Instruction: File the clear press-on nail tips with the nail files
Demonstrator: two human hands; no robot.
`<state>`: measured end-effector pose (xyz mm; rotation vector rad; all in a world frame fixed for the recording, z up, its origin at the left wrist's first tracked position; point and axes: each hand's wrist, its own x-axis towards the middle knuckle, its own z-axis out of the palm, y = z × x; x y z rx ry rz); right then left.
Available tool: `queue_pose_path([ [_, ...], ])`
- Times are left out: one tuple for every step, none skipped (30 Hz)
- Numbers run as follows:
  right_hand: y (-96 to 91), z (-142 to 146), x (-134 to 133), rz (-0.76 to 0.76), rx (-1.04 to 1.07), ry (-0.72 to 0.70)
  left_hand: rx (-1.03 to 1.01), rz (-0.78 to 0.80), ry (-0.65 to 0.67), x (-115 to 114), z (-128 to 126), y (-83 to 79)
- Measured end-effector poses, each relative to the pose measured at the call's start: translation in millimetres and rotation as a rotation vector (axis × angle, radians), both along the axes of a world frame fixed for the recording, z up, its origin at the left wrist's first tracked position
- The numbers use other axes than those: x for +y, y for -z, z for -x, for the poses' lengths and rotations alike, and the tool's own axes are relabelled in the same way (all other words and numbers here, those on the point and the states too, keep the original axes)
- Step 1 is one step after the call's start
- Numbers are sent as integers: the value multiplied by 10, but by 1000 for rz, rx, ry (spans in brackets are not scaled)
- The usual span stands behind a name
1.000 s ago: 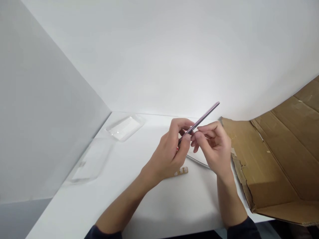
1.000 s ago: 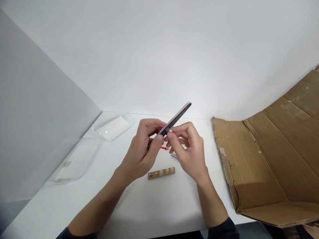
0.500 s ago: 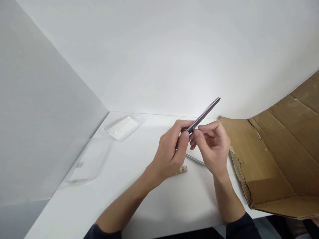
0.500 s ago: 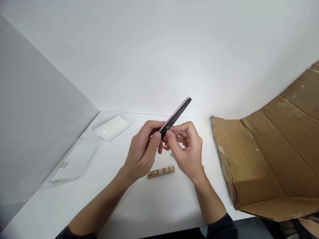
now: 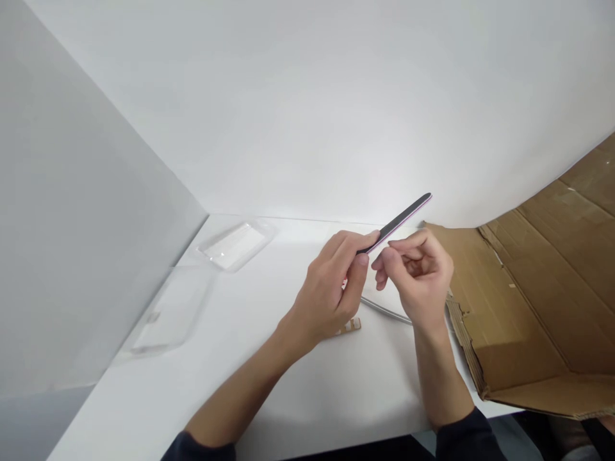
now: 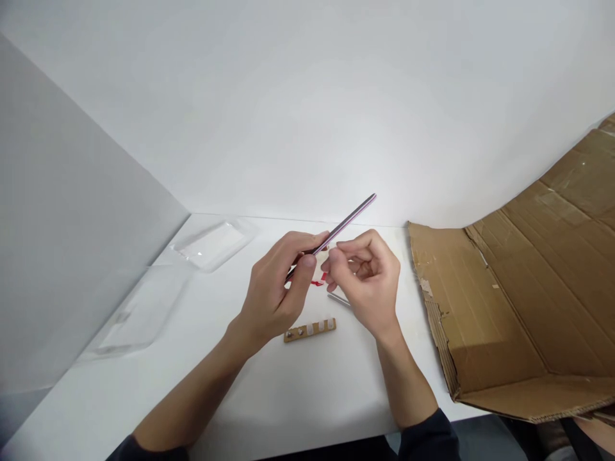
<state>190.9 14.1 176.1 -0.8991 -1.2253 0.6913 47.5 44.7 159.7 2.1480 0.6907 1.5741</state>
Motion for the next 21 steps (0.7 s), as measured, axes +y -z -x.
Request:
queue_pose_path([
  [-1, -12, 3, -2, 5, 9, 8, -11, -9, 1, 4, -2],
  [0, -18, 4, -2, 9, 24, 12, -13, -13, 2, 5, -4],
  [3, -18, 3, 1, 8, 35, 13, -14, -14, 2, 4, -4],
  [5, -13, 0, 11, -4, 37, 14, -16, -14, 2, 2, -2],
  [8, -7, -5, 23, -21, 35, 16, -19, -15, 3, -1, 2],
  [9, -1, -11, 36, -41, 28, 19, -23, -19, 4, -4, 7],
  [10, 4, -15, 45, -58, 24, 21, -29, -24, 6, -7, 13],
  [10, 6, -19, 48, -67, 26, 25, -34, -30, 8, -10, 18],
  [9, 6, -21, 45, -69, 32, 29, -39, -35, 11, -12, 23],
  [9, 4, -21, 39, -66, 41, 36, -41, -41, 14, -15, 27],
  [8, 1, -21, 33, -63, 46, 40, -45, -46, 17, -17, 29],
  [8, -2, -21, 31, -64, 44, 44, -47, -50, 20, -19, 31],
  [9, -3, -21, 31, -68, 37, 49, -45, -53, 23, -21, 33],
  [11, -3, -21, 31, -73, 30, 52, -40, -56, 25, -22, 33],
  [14, -1, -21, 29, -78, 26, 54, -35, -57, 27, -22, 33],
  [20, 2, -21, 24, -83, 27, 56, -30, -56, 28, -22, 32],
  [28, 5, -20, 19, -88, 28, 55, -28, -55, 29, -21, 32],
  [37, 9, -19, 16, -93, 25, 53, -26, -55, 29, -19, 30],
  [47, 11, -18, 14, -97, 21, 48, -27, -53, 29, -17, 29],
  [56, 12, -16, 12, -99, 19, 43, -28, -51, 29, -16, 28],
  [63, 12, -14, 13, -99, 23, 40, -28, -48, 29, -14, 27],
])
